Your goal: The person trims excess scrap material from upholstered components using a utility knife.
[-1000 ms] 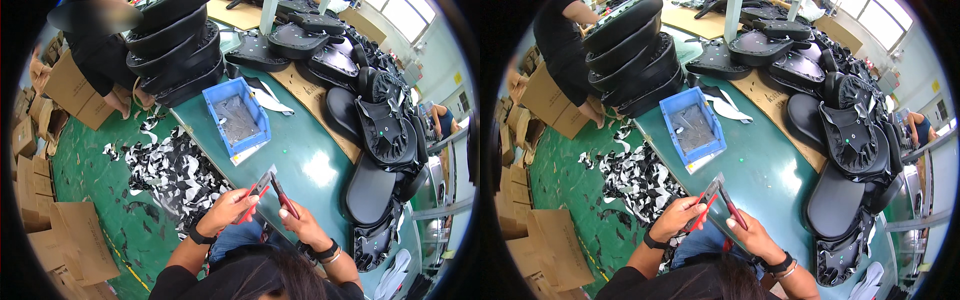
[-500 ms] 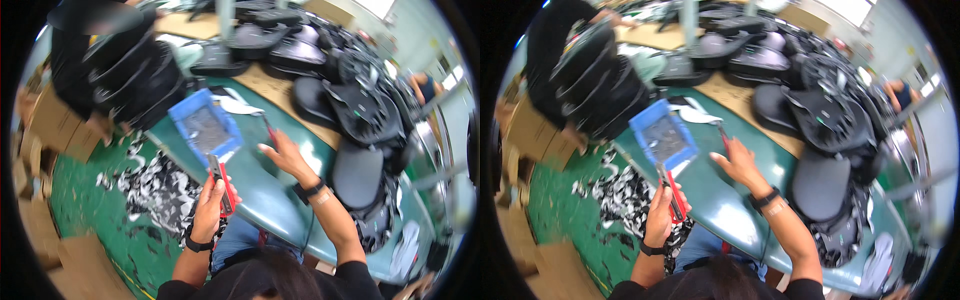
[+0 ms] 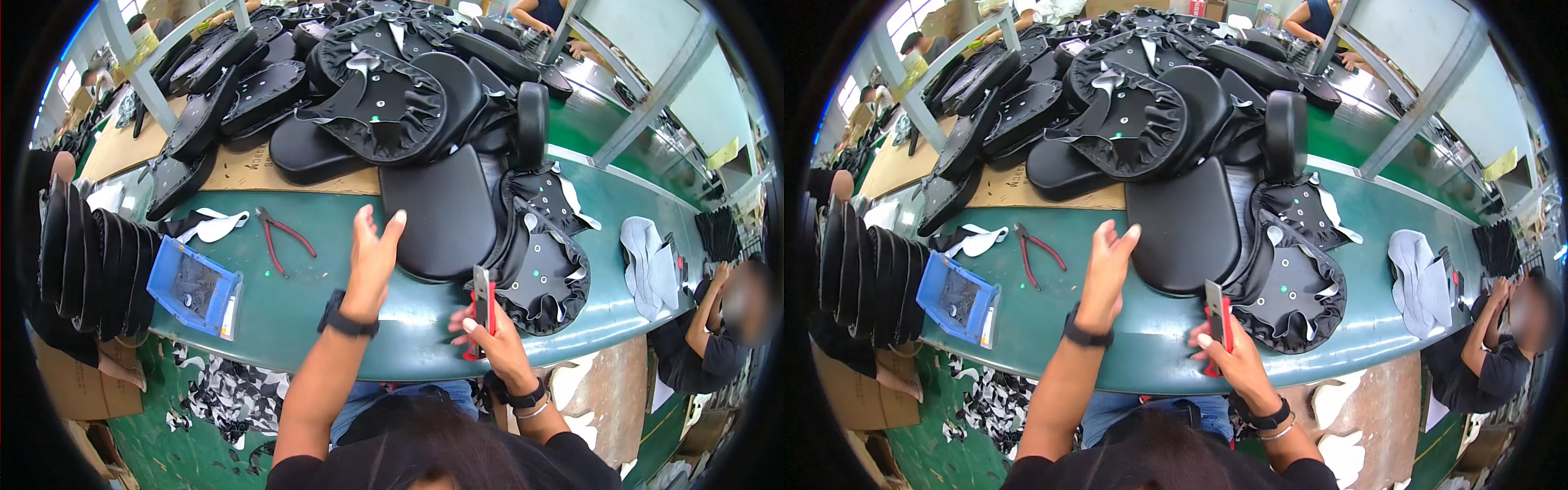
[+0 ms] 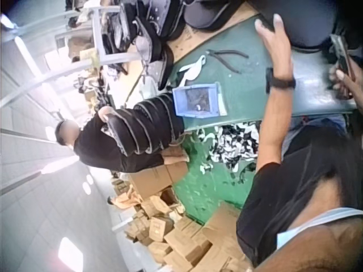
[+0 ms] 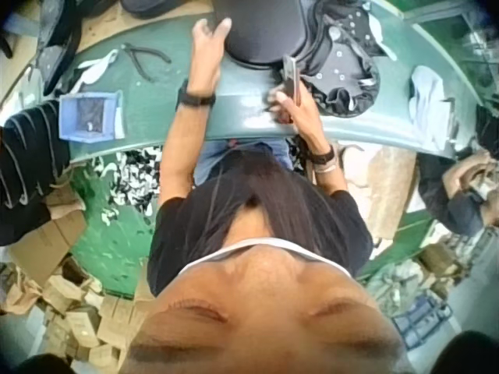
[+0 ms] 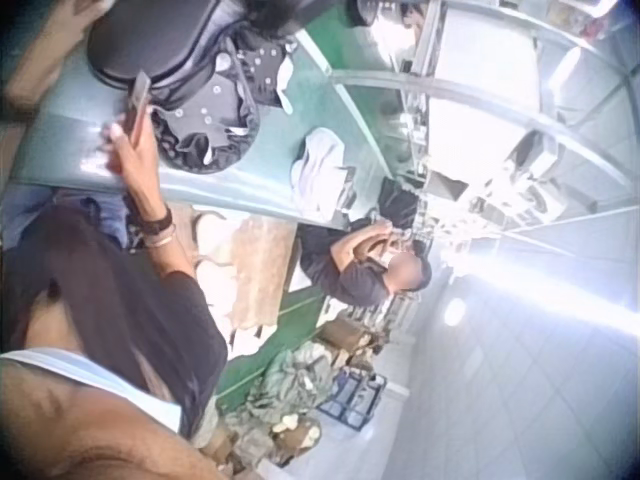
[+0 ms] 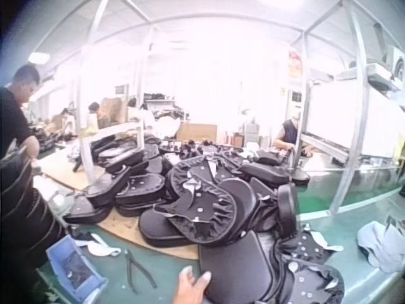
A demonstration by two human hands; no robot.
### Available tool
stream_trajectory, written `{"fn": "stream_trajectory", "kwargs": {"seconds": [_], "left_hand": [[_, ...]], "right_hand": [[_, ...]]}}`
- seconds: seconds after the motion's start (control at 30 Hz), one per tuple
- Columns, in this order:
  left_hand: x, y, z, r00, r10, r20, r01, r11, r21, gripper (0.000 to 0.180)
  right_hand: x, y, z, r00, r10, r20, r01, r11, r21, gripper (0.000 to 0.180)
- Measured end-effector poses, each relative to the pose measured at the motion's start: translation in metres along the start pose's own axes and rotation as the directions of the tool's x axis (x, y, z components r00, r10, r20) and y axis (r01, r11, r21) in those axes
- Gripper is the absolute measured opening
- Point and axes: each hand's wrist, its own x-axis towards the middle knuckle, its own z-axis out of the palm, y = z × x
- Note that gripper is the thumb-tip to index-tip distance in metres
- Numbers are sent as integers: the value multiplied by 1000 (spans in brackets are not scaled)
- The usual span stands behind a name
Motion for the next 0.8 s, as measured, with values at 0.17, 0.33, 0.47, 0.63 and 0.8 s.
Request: {"fn": "stream_trajectory", "kwargs": {"seconds": [0.17,0.33,0.47,0.63,0.8], "left_hand": [[53,13,5,925,-304,227,302,952,43,65],[1,11,-16,971,-36,237,115,937,-329,56],[-42,-4,-57,879,-38,475,275,855,-440,63],[-64,-14,-85,972,-69,223,118,970,-214,80],[-89,-6,-116,999,20,-36,-36,844,-535,69]], "right_hand": [[-8,18,-20,992,-5,-126,27,984,178,35],[-4,28,-20,986,45,-159,4,956,294,34],[-3,21,-9,967,-146,-210,229,860,456,57],[-7,-34,-11,961,-262,-94,254,963,-86,59],[-3,-64,-11,941,-130,312,162,983,-81,32]]}}
